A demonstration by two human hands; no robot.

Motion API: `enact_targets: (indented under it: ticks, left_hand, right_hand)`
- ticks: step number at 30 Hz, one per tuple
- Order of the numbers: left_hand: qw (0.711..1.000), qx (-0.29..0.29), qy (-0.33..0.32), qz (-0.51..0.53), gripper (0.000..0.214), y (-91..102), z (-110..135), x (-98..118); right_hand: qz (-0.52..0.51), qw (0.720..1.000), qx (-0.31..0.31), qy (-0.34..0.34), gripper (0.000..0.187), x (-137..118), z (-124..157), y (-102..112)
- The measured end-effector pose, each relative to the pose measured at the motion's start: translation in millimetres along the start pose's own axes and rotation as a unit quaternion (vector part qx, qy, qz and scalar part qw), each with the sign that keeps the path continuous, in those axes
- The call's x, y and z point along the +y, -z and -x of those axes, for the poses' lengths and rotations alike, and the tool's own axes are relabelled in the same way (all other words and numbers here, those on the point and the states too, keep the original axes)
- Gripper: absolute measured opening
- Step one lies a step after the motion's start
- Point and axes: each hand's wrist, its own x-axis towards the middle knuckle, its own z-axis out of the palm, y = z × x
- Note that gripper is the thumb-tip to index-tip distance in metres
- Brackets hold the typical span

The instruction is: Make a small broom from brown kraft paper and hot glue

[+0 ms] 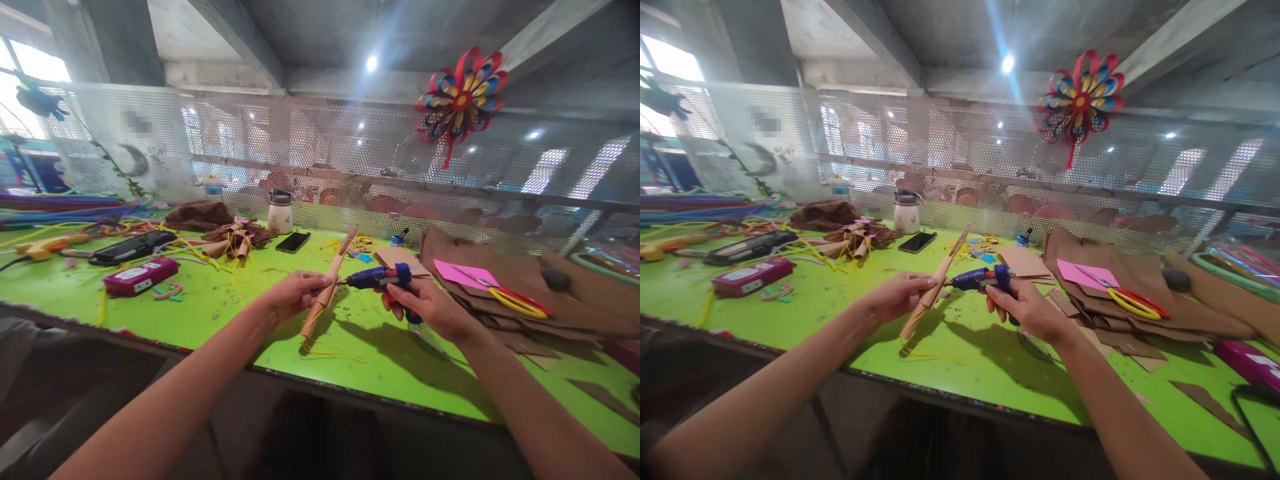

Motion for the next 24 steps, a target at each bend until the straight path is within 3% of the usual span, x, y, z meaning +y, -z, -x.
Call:
enact_targets:
  ticks: [24]
  left_hand:
    - [1.000,-0.007,0.005,0.016,0.023,-2.8,2.7,2.9]
  right_hand:
    - [-0.003,0.999,0.030,0.012,0.039,5.7,-1.5,0.8]
